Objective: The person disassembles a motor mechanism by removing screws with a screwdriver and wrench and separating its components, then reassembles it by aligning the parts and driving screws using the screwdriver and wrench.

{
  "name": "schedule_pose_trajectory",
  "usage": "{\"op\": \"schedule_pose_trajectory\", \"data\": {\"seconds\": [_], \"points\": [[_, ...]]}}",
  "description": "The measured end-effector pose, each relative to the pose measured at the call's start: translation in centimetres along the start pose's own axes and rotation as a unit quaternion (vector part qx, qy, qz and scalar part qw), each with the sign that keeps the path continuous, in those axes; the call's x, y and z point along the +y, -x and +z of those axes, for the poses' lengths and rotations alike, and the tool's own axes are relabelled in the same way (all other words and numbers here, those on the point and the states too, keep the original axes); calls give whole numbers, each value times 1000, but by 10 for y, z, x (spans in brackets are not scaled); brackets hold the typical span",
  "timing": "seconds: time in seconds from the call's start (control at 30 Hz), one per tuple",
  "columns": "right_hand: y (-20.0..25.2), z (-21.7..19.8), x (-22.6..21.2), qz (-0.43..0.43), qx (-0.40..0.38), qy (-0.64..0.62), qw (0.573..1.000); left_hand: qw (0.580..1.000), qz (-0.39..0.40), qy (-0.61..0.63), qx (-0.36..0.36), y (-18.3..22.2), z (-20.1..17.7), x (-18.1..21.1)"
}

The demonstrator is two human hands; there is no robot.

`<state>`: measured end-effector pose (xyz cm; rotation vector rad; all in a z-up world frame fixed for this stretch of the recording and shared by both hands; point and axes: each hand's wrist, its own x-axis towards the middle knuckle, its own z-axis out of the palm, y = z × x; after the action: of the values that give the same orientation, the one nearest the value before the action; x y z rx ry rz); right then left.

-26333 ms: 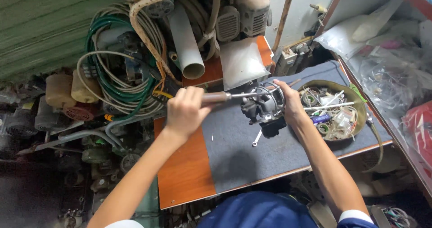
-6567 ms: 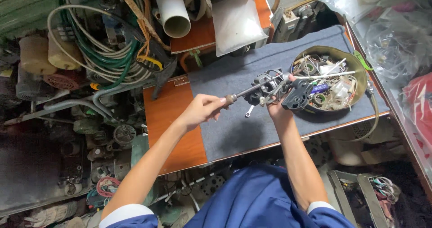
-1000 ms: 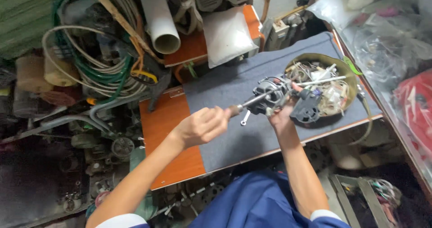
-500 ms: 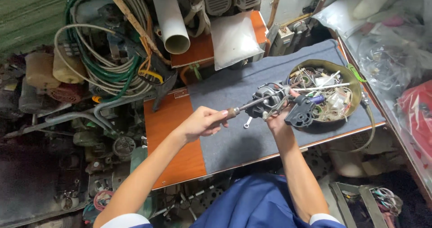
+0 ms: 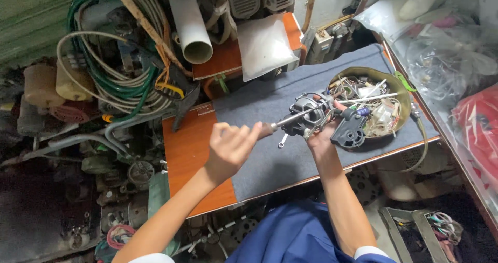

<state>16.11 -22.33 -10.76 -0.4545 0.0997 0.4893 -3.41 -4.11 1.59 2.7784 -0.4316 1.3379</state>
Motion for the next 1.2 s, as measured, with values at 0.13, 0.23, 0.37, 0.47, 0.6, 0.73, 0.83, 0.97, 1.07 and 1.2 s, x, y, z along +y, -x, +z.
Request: {"op": "schedule_pose_trajectory", "data": {"seconds": [0.13,0.23,0.37,0.47,0.6,0.73,0.83,0.97,1.07,1.2], "points": [[11,22,-6,11,-11,-34,999,933,-298,198,-25,-1,6,13],[13,16,-4,7,-29,-43,999,739,-516,431,-35,7,20,1],[3,10,3,13,-12,-52,998,696,-508,506,-41,17,33,-5],[5,12,1,6,17,-22,1000,499,-602,584,-218,13,31,-18],[11,13,3,4,-3,16,1000,405,-585,616,-337,16,27,-28],[6,1,4,3,-23,36,999,519,-557,561,-325,14,21,-21],[0,-8,9,-6,2,48,999,804,-438,321,-241,10,15,3],[-6,-14,7,-2,4,2,1000,992,-4,-23,-121,6,8,6],[-5,-8,5,-10,-17,4,1000,990,1,-30,-137,4,10,1],[3,9,8,-11,3,5,1000,976,-134,123,-122,1,10,-7]]}}
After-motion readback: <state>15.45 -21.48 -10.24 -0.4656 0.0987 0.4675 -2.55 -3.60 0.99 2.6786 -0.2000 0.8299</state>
